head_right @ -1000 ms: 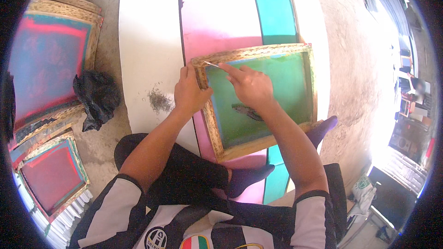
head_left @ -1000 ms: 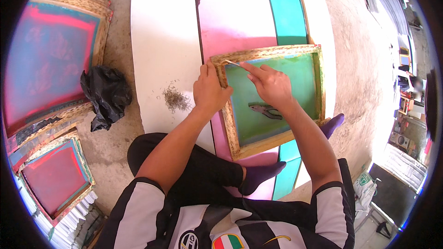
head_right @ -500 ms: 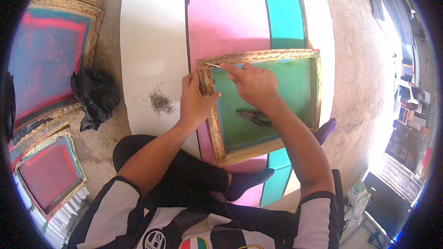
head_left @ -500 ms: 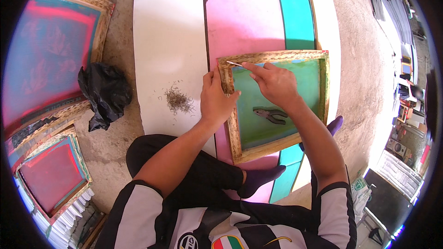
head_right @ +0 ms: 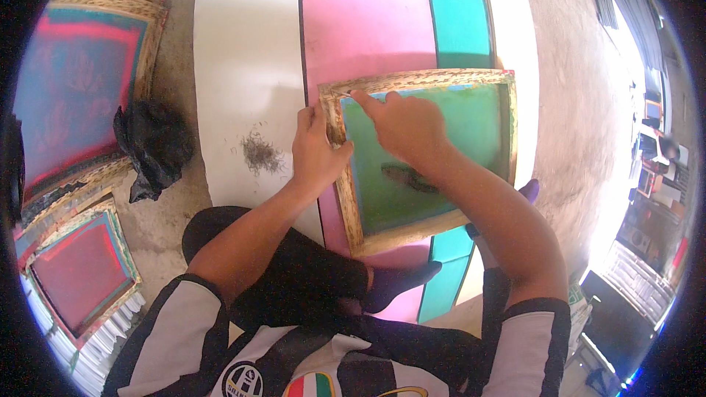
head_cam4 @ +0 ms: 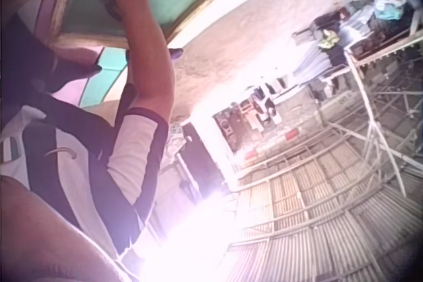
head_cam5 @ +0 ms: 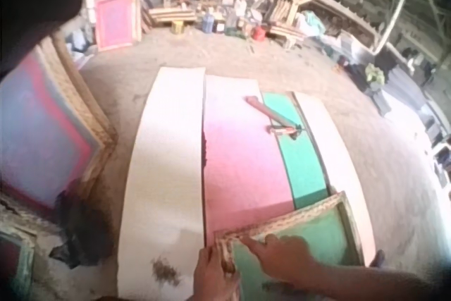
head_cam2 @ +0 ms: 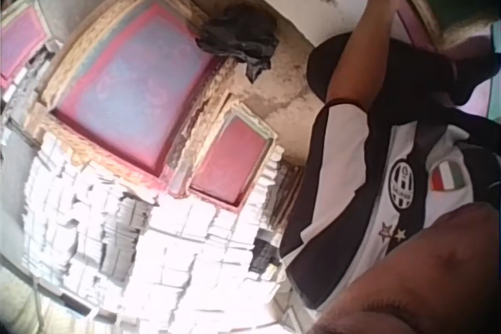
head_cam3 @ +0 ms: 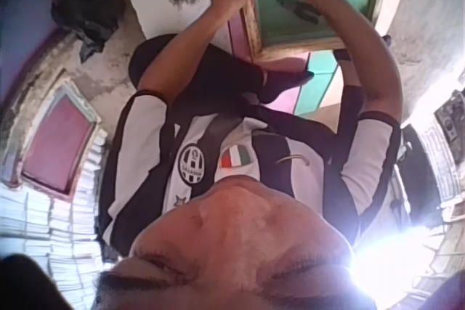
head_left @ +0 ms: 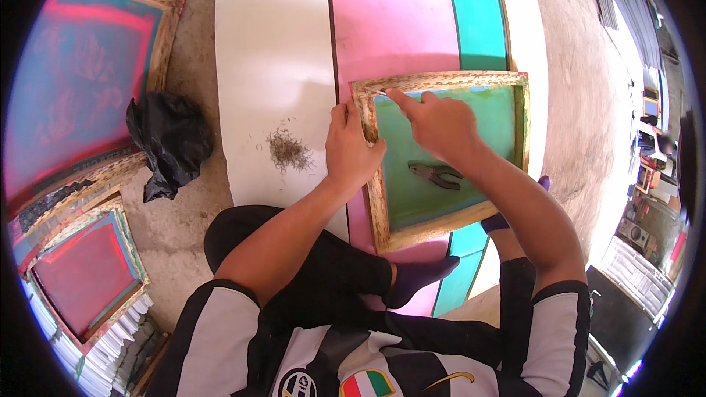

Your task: The person sits on the floor and uses a screwdriver to scrape and adjust the edges of a green screen-printing frame. They then gather debris from the work surface into a black plastic bag and use pliers to pull or adjust material along the frame edge.

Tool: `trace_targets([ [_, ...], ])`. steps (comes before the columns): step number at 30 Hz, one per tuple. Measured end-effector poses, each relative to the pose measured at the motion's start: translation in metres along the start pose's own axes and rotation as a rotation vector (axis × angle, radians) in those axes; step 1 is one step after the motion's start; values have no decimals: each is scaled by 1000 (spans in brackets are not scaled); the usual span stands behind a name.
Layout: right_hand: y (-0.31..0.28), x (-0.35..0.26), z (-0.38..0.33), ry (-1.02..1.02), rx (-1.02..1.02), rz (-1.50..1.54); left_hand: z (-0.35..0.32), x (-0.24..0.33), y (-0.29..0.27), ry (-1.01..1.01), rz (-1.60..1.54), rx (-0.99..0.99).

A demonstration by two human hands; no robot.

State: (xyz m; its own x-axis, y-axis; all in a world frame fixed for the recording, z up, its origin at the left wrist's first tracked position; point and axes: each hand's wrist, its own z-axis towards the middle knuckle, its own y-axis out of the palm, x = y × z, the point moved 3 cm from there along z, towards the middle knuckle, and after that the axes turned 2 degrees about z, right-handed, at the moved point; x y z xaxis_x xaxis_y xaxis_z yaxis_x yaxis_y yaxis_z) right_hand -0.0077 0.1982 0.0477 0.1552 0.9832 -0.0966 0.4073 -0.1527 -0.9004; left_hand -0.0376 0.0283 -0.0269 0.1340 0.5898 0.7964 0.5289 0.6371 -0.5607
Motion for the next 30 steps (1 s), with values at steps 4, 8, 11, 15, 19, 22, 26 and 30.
trace_targets([
  [4, 1, 7, 6, 26, -74, 338, -1, -3, 1, 30, -6, 31],
  [8, -4, 2, 4, 90, -94, 200, 0, -2, -1, 28, 28, 20],
  [11, 23, 19, 9, 58, -66, 690, 1, 0, -1, 26, 26, 7],
  [15, 27, 20, 11, 11, -61, 476, 1, -3, -2, 31, 68, -4],
  [19, 7, 14, 10, 138, -185, 481, 2, -2, -2, 29, 78, 4],
  [22, 33, 34, 18, 8, -137, 849, 3, 0, -1, 25, 67, -27],
  [26, 29, 32, 22, 10, -157, 755, 2, -1, -4, 10, 63, -32],
  [30, 9, 29, 17, -74, -62, 201, 1, 0, -3, 18, 79, -11],
])
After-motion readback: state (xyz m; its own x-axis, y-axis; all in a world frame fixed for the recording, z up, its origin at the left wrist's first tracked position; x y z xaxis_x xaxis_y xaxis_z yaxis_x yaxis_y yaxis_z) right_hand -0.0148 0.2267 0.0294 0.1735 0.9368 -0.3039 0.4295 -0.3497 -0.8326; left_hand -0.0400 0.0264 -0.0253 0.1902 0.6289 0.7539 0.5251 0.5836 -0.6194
